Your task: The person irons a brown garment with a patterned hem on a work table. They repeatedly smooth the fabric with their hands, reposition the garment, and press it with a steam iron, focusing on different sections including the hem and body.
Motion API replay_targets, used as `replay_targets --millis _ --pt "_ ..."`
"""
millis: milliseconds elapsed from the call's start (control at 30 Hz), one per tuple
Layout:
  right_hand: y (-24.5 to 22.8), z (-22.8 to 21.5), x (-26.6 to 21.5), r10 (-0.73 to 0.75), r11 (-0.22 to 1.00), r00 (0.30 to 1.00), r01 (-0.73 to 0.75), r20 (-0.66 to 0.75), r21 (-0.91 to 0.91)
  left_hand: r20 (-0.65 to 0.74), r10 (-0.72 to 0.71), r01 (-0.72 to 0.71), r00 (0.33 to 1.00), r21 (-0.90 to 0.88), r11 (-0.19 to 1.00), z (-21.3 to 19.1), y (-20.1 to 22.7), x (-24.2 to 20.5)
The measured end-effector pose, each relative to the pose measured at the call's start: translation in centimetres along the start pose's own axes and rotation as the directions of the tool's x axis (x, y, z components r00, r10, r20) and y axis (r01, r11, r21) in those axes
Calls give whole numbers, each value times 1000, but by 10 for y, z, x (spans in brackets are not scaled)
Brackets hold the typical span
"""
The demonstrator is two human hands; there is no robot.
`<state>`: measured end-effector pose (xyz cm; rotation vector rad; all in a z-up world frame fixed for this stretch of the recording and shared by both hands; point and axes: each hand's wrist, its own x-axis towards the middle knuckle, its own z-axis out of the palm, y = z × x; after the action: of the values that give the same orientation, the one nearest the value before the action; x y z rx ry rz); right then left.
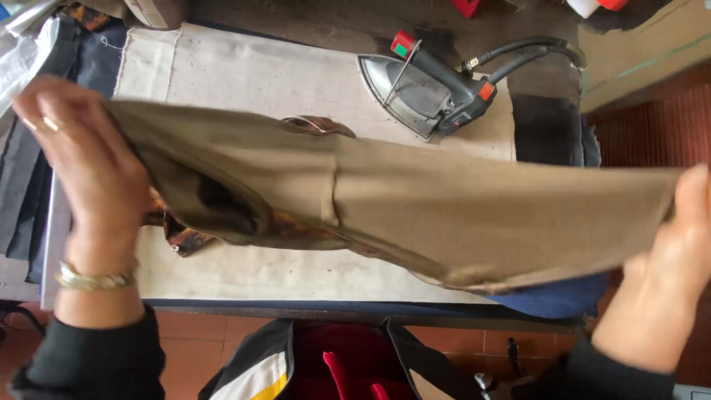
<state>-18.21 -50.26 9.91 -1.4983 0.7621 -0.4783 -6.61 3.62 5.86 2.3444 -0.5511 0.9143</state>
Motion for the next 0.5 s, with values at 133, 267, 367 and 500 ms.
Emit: replay_targets --millis 133,267,367,500 --pt "50 17 92 -447 876 894 428 -37 -223 35 -137 137 990 13 990 36 -60 -5" --pt "83 43 87 -101 805 971 206 215 -556 348 -351 321 869 144 936 79 -102 -50" --pt "56 35 43 -36 902 951 163 306 -401 412 -407 459 815 -31 888 58 -73 -60" --pt "22 -6 -32 31 934 899 130 436 -334 401 -479 565 781 -125 816 24 -44 -87"
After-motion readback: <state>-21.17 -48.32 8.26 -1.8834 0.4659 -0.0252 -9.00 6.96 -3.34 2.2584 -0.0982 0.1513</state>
